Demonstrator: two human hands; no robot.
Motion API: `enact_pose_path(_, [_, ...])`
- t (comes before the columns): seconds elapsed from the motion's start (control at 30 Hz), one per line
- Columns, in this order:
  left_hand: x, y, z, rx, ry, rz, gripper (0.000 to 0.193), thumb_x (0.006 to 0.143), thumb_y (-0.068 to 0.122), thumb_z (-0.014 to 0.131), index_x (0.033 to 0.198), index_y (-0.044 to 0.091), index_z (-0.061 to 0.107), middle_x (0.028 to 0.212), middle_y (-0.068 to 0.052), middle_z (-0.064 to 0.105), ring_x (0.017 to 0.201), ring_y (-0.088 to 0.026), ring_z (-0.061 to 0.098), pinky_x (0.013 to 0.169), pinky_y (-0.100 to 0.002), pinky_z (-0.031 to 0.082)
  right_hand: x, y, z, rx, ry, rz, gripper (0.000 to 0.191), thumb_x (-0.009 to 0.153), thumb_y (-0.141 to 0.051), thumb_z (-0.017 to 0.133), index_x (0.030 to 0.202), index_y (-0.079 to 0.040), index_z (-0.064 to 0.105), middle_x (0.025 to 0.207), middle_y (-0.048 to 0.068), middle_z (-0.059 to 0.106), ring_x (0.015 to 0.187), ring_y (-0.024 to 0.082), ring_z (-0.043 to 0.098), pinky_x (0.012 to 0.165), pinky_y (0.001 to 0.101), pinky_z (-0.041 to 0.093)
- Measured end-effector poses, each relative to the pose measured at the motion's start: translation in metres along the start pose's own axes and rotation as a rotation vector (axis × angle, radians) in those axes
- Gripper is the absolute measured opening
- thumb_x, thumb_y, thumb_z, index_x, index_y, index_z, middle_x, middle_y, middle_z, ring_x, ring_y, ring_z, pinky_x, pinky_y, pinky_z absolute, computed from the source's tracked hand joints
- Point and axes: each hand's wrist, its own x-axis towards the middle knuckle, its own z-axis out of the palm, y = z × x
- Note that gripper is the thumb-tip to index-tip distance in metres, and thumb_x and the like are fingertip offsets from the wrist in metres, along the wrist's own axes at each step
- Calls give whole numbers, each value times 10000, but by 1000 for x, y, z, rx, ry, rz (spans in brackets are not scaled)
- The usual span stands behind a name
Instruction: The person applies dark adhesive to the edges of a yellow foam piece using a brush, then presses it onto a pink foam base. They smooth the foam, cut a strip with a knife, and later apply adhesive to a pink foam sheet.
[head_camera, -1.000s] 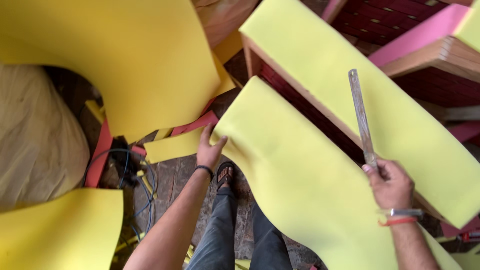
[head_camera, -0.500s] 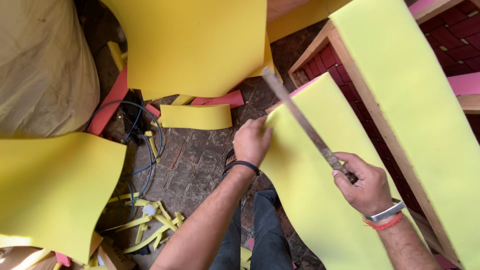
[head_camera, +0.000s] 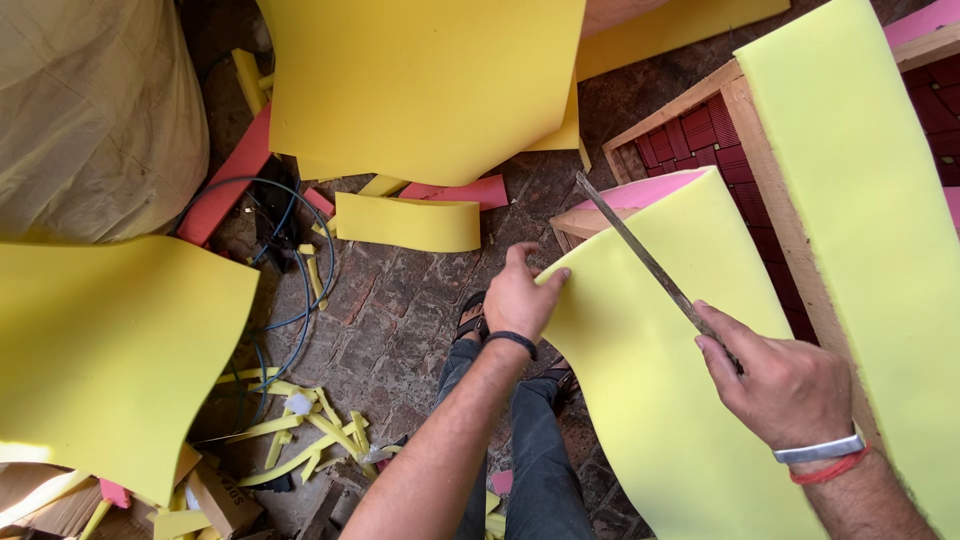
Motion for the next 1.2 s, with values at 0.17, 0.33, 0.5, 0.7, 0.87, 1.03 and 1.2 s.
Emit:
enact_pose_path(0.17, [9,-19,-9,-105,-142,-112,605,826,448,792,1282,91,617,886,-54,748,782,-182,757,696,-339,611,17,-8,-12,53,60,-67,326,886,-317,744,1209,-276,753,566,-31,675,406,115,549,429,305,468])
enact_pose_path(0.33, [6,-36,-1,-327,-106,-129,561,829,377,814,1256,62,628,865,-47,755,754,-138,755,672,-303,621,20,-12,-16,-17,10,-69,320,882,-322,737,1200,-288,753,625,-22,720,417,129,585,423,302,491])
enact_pose_path(0.5, [8,-41,6,-378,-59,-119,514,846,327,811,1236,48,628,828,-50,755,726,-138,751,653,-295,613,39,-21,-11,-64,-98,-24,330,930,-346,691,1255,-310,735,624,4,724,444,155,633,466,329,539])
enact_pose_path(0.7, [4,-41,11,-434,-11,-174,512,853,311,799,1256,61,609,810,-43,734,701,-138,741,625,-305,612,87,-44,7,-25,-164,26,307,978,-354,640,1271,-318,722,645,53,723,522,229,691,551,396,586])
enact_pose_path(0.87, [0,-45,13,-403,14,-172,467,859,304,799,1227,76,623,788,-36,718,688,-131,725,622,-315,594,68,-25,-3,63,-73,-1,307,937,-363,667,1226,-299,749,697,82,736,603,277,713,601,433,593])
enact_pose_path(1.03, [-1,-47,18,-408,51,-163,469,844,325,812,1202,82,630,794,-27,707,694,-134,722,625,-311,591,55,-23,-15,92,-54,-58,285,925,-384,678,1186,-305,760,722,82,739,623,288,714,617,438,598])
enact_pose_path(1.2, [-1,-51,19,-400,64,-138,475,833,336,826,1187,85,635,801,-19,696,709,-134,717,633,-307,578,59,-39,-18,-75,-104,-31,279,945,-368,654,1204,-342,755,707,54,749,599,249,721,607,420,600])
